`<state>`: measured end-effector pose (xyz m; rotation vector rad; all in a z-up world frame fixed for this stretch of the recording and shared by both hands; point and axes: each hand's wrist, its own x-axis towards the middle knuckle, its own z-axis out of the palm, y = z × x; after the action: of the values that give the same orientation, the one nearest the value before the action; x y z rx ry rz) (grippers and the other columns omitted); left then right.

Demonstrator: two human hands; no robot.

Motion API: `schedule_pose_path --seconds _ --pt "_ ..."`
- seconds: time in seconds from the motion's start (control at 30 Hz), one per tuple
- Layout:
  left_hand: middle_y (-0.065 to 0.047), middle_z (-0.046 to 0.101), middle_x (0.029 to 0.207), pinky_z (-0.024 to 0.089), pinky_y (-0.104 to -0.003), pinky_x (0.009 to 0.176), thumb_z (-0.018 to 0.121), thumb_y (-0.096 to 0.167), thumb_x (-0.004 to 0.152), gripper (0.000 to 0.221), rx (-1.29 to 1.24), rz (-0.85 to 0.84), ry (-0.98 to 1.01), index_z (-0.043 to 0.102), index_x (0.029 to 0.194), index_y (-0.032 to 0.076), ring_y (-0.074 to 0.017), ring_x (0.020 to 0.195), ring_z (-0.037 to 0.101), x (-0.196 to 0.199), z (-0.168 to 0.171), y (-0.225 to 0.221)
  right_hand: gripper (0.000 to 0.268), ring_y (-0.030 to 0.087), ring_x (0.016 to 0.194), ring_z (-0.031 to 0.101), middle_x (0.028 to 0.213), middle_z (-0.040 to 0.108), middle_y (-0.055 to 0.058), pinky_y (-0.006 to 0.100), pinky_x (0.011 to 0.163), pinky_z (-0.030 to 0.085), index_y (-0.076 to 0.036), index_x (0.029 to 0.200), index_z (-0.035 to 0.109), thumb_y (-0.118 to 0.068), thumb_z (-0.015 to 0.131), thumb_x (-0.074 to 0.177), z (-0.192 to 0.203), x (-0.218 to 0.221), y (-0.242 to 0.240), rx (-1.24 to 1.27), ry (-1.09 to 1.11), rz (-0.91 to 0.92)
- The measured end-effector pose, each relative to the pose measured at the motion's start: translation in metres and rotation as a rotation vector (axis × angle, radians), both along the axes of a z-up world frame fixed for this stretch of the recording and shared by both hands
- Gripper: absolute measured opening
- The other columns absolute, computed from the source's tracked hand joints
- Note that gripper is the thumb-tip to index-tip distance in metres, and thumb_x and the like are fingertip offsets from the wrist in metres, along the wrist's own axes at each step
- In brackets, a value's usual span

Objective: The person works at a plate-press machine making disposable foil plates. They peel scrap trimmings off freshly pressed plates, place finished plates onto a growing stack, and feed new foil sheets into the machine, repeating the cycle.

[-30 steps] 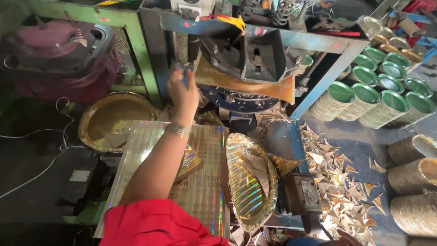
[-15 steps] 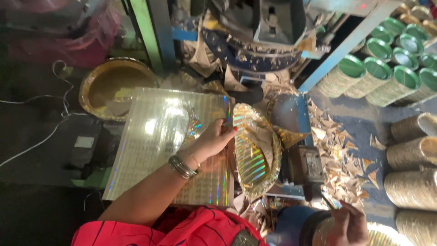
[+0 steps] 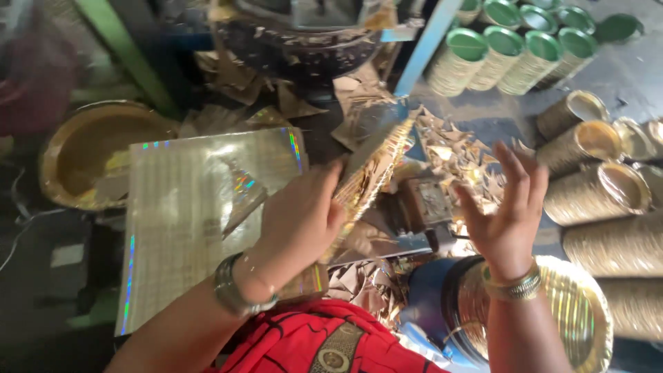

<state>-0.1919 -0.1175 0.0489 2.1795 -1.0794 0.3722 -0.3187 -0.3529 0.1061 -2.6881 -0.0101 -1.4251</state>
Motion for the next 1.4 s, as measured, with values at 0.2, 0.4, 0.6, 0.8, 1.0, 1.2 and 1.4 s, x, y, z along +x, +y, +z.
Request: schedule_pose_path --seconds 0.2,0.4,0.6,0.8,1.0,1.2,1.4 --pt "-0.007 0.069 0.105 0.05 -0.045 0.076 0.072 0.007 0.088 0.047 -0.058 -0.266 -0.242 0.062 0.134 0.006 -0.0292 0.088 0.064 -0.054 0.107 -0.004 0.033 0.043 0.106 0.068 0.12 0.066 0.026 0.05 0.087 0.055 -0.005 0.107 0.067 -0.004 0.077 0.076 0.061 -0.014 0.007 -0.278 0.1 0.186" --pt "-0.006 0.061 0.13 0.053 -0.033 0.101 0.073 0.008 0.096 0.048 -0.509 -0.265 0.317 0.051 0.138 0.005 -0.0185 0.118 0.062 -0.027 0.07 -0.014 0.02 0.026 0.107 0.072 0.12 0.07 0.018 0.04 0.098 0.061 0.008 0.13 0.061 -0.005 0.064 0.115 -0.015 -0.1 -0.072 0.785 -0.368 0.227" --pt "-0.007 0.053 0.153 0.044 -0.029 0.118 0.075 0.016 0.098 0.064 -0.456 -1.025 1.047 0.044 0.153 0.007 -0.0121 0.139 0.051 -0.044 -0.016 -0.093 0.028 0.032 0.122 0.069 0.138 0.065 0.022 0.048 0.109 0.053 0.007 0.142 0.056 -0.003 0.062 0.117 -0.051 -0.123 -0.087 1.124 -0.719 0.429" --pt "-0.007 0.075 0.119 0.058 -0.037 0.102 0.075 0.015 0.098 0.041 -0.191 -1.2 1.271 0.063 0.135 0.001 -0.0211 0.111 0.071 -0.081 -0.08 -0.138 0.034 0.026 0.129 0.062 0.142 0.06 0.015 0.043 0.117 0.05 0.002 0.151 0.051 -0.003 0.065 0.121 -0.075 -0.155 -0.091 1.074 -0.729 0.362" --pt "-0.008 0.074 0.096 0.057 -0.033 0.088 0.044 0.001 0.1 0.031 0.202 -1.365 1.573 0.063 0.124 0.006 -0.0174 0.091 0.072 -0.097 -0.105 -0.154 0.034 0.026 0.124 0.068 0.142 0.066 0.015 0.043 0.114 0.058 0.001 0.146 0.053 0.002 0.06 0.113 -0.067 -0.206 -0.111 0.911 -0.685 0.13" --pt "-0.012 0.076 0.094 0.057 -0.033 0.092 0.047 -0.009 0.096 0.016 0.225 -1.289 1.456 0.062 0.098 -0.003 -0.0176 0.096 0.074 -0.074 -0.105 -0.146 0.027 0.021 0.115 0.062 0.133 0.063 0.016 0.037 0.104 0.052 0.006 0.146 0.053 0.015 0.053 0.12 -0.142 -0.325 -0.167 0.9 -0.693 -0.144" --pt "-0.024 0.071 0.083 0.054 -0.039 0.101 0.07 0.03 0.092 0.044 0.728 -1.081 0.771 0.069 0.134 0.016 -0.0304 0.088 0.073 -0.094 -0.032 -0.146 0.032 0.019 0.112 0.064 0.127 0.066 0.011 0.035 0.099 0.055 0.001 0.134 0.059 0.011 0.054 0.104 -0.164 -0.378 -0.185 1.067 -0.806 -0.372"
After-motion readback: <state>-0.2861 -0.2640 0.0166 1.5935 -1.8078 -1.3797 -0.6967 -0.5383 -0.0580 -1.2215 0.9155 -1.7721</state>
